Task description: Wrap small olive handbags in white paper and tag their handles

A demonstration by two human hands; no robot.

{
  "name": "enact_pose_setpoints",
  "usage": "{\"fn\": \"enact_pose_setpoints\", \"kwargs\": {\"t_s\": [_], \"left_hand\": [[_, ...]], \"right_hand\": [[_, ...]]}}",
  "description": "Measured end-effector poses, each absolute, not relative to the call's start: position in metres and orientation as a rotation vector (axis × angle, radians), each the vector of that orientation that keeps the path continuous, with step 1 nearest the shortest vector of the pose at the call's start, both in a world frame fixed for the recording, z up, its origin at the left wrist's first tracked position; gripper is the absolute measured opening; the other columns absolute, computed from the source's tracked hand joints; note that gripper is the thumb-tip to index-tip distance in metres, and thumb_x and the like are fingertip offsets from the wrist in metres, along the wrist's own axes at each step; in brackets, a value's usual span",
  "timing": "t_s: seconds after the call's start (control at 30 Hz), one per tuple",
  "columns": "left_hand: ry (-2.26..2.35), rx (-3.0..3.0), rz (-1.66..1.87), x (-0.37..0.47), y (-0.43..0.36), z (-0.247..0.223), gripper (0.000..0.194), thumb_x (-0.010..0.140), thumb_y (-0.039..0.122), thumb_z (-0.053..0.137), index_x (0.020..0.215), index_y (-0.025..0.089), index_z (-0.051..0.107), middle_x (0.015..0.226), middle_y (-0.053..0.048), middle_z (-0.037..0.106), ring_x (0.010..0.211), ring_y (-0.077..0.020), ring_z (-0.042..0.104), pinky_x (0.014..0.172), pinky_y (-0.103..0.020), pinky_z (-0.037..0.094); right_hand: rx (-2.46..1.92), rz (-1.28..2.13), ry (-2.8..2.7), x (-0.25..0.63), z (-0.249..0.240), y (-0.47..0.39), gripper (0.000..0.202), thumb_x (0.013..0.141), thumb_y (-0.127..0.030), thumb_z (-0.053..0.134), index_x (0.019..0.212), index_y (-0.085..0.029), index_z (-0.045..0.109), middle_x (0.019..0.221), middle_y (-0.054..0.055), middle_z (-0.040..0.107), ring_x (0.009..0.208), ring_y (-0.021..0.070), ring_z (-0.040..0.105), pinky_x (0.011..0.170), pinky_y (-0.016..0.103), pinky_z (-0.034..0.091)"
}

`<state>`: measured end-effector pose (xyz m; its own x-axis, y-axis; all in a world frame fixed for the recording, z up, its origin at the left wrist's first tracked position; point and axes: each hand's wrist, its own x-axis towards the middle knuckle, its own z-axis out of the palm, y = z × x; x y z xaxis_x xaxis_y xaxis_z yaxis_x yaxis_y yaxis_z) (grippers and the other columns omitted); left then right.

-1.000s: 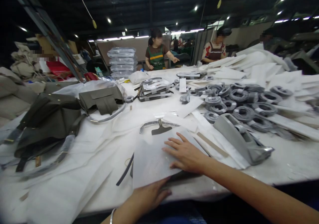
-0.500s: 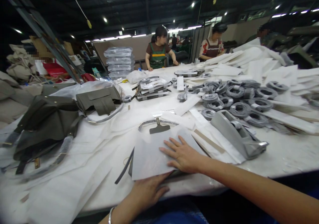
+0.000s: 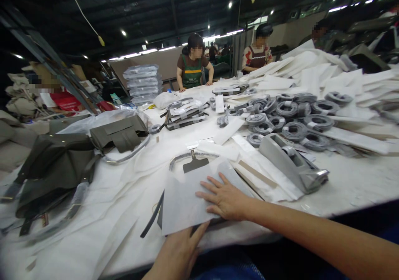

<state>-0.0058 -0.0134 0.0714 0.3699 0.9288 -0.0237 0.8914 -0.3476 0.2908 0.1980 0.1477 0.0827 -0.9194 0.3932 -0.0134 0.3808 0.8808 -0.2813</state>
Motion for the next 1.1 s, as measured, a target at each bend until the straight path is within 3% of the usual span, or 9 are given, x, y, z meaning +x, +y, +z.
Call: {"fn": "enact_pose_setpoints", "kwargs": {"t_s": [0.07, 0.17, 0.27, 0.33, 0.43, 0.5, 0.6, 0.73, 1.1], "left_hand": [[1.526, 2.371, 0.211, 0.002, -0.02, 0.098, 0.048, 0.091, 0.04, 0.06, 0.136, 0.027, 0.054, 0.119, -0.01, 0.071, 0.1, -0.0287, 0.07, 0.086, -0.037, 0.058], [1.433, 2.297, 0.362, 0.016, -0.009, 0.137, 0.029, 0.096, 0.039, 0.051, 0.121, 0.028, 0.062, 0.093, -0.002, 0.076, 0.081, -0.0209, 0.074, 0.072, -0.028, 0.059], [1.523, 2.339, 0.531, 0.017, 0.023, 0.141, 0.031, 0.1, 0.034, 0.045, 0.126, 0.024, 0.058, 0.118, -0.006, 0.071, 0.107, -0.0212, 0.069, 0.093, -0.034, 0.056], [1.605, 2.444, 0.486, 0.006, 0.043, 0.121, 0.046, 0.098, 0.039, 0.048, 0.139, 0.018, 0.048, 0.141, -0.013, 0.057, 0.13, -0.0284, 0.054, 0.109, -0.048, 0.044], [1.64, 2.486, 0.394, -0.016, 0.055, 0.082, 0.064, 0.097, 0.048, 0.049, 0.15, 0.016, 0.032, 0.153, -0.015, 0.043, 0.142, -0.0287, 0.04, 0.116, -0.052, 0.034], [1.647, 2.486, 0.404, -0.026, 0.052, 0.067, 0.067, 0.098, 0.049, 0.046, 0.153, 0.017, 0.025, 0.155, -0.013, 0.039, 0.145, -0.0261, 0.034, 0.118, -0.05, 0.031], [1.656, 2.476, 0.433, -0.028, 0.046, 0.063, 0.065, 0.099, 0.047, 0.044, 0.154, 0.018, 0.024, 0.156, -0.012, 0.038, 0.146, -0.0242, 0.032, 0.12, -0.048, 0.028], [1.648, 2.45, 0.438, -0.026, 0.045, 0.069, 0.065, 0.099, 0.048, 0.043, 0.154, 0.018, 0.025, 0.157, -0.011, 0.037, 0.146, -0.0233, 0.032, 0.12, -0.047, 0.028], [1.618, 2.42, 0.511, -0.028, 0.046, 0.064, 0.067, 0.098, 0.049, 0.046, 0.154, 0.02, 0.024, 0.156, -0.009, 0.039, 0.145, -0.0229, 0.033, 0.12, -0.046, 0.027]], "right_hand": [[-0.62, 0.424, -2.989, 0.198, 0.08, 0.148, 0.057, 0.098, -0.053, 0.045, 0.151, -0.036, 0.035, 0.158, 0.012, 0.034, 0.145, 0.0396, 0.028, 0.11, 0.073, 0.013], [-0.624, 0.388, -2.96, 0.199, 0.075, 0.148, 0.055, 0.097, -0.05, 0.048, 0.15, -0.035, 0.038, 0.157, 0.012, 0.036, 0.144, 0.0399, 0.03, 0.11, 0.073, 0.014], [-0.607, 0.354, -2.932, 0.2, 0.069, 0.148, 0.055, 0.098, -0.049, 0.048, 0.149, -0.032, 0.04, 0.156, 0.013, 0.038, 0.144, 0.0394, 0.03, 0.111, 0.072, 0.015], [-0.602, 0.357, -2.923, 0.201, 0.068, 0.148, 0.057, 0.098, -0.051, 0.046, 0.15, -0.029, 0.04, 0.156, 0.014, 0.038, 0.144, 0.0387, 0.03, 0.111, 0.071, 0.015], [-0.593, 0.424, -2.902, 0.205, 0.069, 0.148, 0.061, 0.098, -0.053, 0.045, 0.152, -0.026, 0.034, 0.157, 0.014, 0.037, 0.145, 0.0371, 0.029, 0.113, 0.069, 0.015], [-0.59, 0.498, -2.864, 0.208, 0.072, 0.148, 0.061, 0.098, -0.052, 0.045, 0.153, -0.027, 0.033, 0.157, 0.012, 0.038, 0.145, 0.0338, 0.031, 0.116, 0.065, 0.016], [-0.582, 0.575, -2.818, 0.211, 0.075, 0.149, 0.052, 0.098, -0.049, 0.046, 0.146, -0.029, 0.043, 0.154, 0.01, 0.042, 0.143, 0.0292, 0.035, 0.118, 0.061, 0.016], [-0.558, 0.588, -2.854, 0.21, 0.077, 0.149, 0.04, 0.098, -0.046, 0.046, 0.135, -0.03, 0.055, 0.152, 0.008, 0.045, 0.142, 0.0297, 0.036, 0.117, 0.063, 0.015], [-0.526, 0.536, -2.916, 0.206, 0.078, 0.149, 0.035, 0.098, -0.04, 0.048, 0.131, -0.031, 0.058, 0.149, 0.007, 0.049, 0.141, 0.0302, 0.038, 0.115, 0.065, 0.017]]}}
